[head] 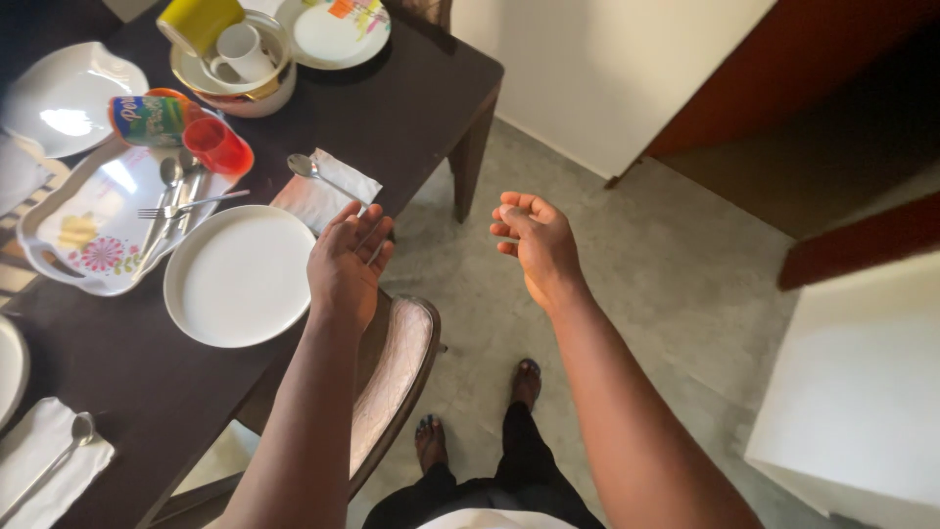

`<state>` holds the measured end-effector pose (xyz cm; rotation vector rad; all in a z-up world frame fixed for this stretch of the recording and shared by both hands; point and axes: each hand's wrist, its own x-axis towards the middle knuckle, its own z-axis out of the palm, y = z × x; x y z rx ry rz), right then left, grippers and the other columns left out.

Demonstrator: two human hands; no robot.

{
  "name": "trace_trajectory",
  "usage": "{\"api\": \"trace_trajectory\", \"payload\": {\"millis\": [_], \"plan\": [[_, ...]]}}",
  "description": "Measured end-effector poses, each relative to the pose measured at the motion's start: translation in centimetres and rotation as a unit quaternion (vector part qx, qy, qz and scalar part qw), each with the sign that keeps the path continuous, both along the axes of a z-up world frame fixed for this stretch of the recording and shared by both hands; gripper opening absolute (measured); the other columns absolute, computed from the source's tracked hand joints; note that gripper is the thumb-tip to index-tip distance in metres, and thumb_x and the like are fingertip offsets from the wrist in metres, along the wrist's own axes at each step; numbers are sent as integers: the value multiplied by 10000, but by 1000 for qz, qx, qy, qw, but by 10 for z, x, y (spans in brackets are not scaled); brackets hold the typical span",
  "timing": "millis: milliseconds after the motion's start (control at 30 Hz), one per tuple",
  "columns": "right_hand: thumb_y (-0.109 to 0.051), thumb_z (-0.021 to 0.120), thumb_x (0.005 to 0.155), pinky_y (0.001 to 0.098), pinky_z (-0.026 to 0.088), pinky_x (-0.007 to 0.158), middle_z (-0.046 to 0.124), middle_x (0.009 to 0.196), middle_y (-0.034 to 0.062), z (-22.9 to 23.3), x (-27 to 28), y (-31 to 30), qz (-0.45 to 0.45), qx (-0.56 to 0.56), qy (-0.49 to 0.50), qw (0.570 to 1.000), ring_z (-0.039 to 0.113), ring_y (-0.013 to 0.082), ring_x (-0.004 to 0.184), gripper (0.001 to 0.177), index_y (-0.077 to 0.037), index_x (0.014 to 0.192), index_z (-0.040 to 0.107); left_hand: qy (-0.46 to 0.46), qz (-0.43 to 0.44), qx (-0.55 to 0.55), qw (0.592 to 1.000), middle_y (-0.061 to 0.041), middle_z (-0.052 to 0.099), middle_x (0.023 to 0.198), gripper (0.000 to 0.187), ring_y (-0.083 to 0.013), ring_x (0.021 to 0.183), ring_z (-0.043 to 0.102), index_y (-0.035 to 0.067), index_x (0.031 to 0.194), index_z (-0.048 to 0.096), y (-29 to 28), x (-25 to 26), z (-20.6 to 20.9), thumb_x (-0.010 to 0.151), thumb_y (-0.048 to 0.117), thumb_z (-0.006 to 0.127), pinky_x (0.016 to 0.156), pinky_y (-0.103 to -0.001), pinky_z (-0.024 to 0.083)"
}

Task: Set the dining table with plates, napkins, and cutlery.

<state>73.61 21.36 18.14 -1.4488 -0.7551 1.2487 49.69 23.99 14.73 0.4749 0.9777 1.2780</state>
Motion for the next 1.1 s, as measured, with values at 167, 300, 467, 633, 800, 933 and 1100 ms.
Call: {"api": "trace_trajectory", "payload": {"millis": [167,300,467,633,800,933,1100], "plan": [[-185,610,934,307,542,761,694,1061,58,-5,24,36,36,2,11,999,669,144,920,351,-34,1250,628,9,31,6,999,-81,675,1218,427,-225,1123,657,62,1401,503,19,15,-3,990,177,477,931,-391,499],[-201,615,926,309,548,755,692,1056,40,-17,50,68,67,8,16,998,669,144,910,355,-32,1237,640,-9,52,8,999,-69,682,1234,417,-217,1128,670,88,1394,500,37,31,-12,989,187,487,923,-383,490],[-203,645,916,310,526,742,692,1024,51,-32,89,95,97,21,35,994,664,152,893,371,-33,1245,636,-19,85,22,996,-67,680,1222,399,-220,1121,660,109,1378,498,54,65,-11,986,181,488,919,-388,497],[-208,620,923,303,527,750,703,1051,41,-18,126,108,115,17,21,993,661,137,903,368,-38,1250,630,8,118,-4,993,-71,685,1213,407,-227,1132,671,99,1364,520,60,100,-1,962,158,493,926,-395,500],[-201,611,931,306,534,774,689,1066,48,-7,151,120,108,4,25,994,660,139,924,372,-36,1264,621,18,120,1,993,-85,657,1256,439,-234,1173,641,69,1408,497,68,129,-1,987,197,497,975,-409,481],[-201,613,936,308,535,771,690,1063,51,-13,159,133,115,12,40,993,660,147,923,369,-21,1258,620,36,129,-2,991,-96,650,1264,468,-239,1185,635,60,1423,491,74,141,6,973,189,511,975,-413,476],[-199,604,934,307,546,782,687,1068,47,-6,156,149,127,-2,27,992,667,141,936,368,-40,1265,619,32,134,9,990,-91,639,1269,440,-233,1188,628,72,1402,489,87,143,7,979,191,513,989,-416,474]]}}
